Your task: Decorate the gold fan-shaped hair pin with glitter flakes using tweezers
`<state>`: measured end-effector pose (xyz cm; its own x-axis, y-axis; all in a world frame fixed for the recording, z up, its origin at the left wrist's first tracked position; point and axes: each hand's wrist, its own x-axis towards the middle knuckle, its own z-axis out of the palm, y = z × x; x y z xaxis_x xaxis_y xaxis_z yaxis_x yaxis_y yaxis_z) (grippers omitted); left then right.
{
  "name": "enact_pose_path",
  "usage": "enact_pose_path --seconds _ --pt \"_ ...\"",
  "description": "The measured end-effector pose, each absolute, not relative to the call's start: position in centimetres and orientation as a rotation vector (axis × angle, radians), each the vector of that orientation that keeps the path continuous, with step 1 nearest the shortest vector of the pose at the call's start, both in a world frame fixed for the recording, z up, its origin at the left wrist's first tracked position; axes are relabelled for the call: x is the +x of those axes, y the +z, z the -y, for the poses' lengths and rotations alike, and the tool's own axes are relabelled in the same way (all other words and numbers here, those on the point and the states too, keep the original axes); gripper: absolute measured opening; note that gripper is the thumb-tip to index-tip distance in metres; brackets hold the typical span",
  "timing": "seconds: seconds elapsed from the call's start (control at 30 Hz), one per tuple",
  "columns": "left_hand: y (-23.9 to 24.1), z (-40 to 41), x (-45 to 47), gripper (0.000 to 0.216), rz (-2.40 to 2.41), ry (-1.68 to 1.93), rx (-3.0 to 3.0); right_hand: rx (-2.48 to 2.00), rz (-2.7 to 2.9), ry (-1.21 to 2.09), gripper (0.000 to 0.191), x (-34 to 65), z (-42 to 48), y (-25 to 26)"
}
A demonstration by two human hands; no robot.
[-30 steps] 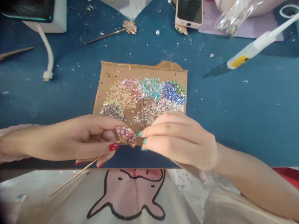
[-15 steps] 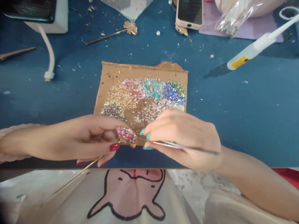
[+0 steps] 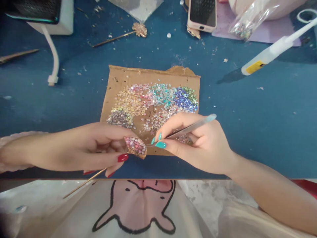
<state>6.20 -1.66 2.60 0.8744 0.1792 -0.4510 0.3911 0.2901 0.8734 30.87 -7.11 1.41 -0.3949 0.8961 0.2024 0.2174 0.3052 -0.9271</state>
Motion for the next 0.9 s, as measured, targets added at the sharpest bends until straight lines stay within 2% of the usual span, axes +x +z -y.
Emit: enact_pose_path --seconds 0.37,0.9 --pt "2.75 1.61 6.23 0.015 -0.533 -0.158 1.300 -1.011 1.806 1.138 0.016 30.65 7.03 1.56" --pt "2.70 1.61 6.26 0.021 -0.544 -0.168 1.304 -1.026 1.805 1.134 0.014 30.45 7.14 1.70"
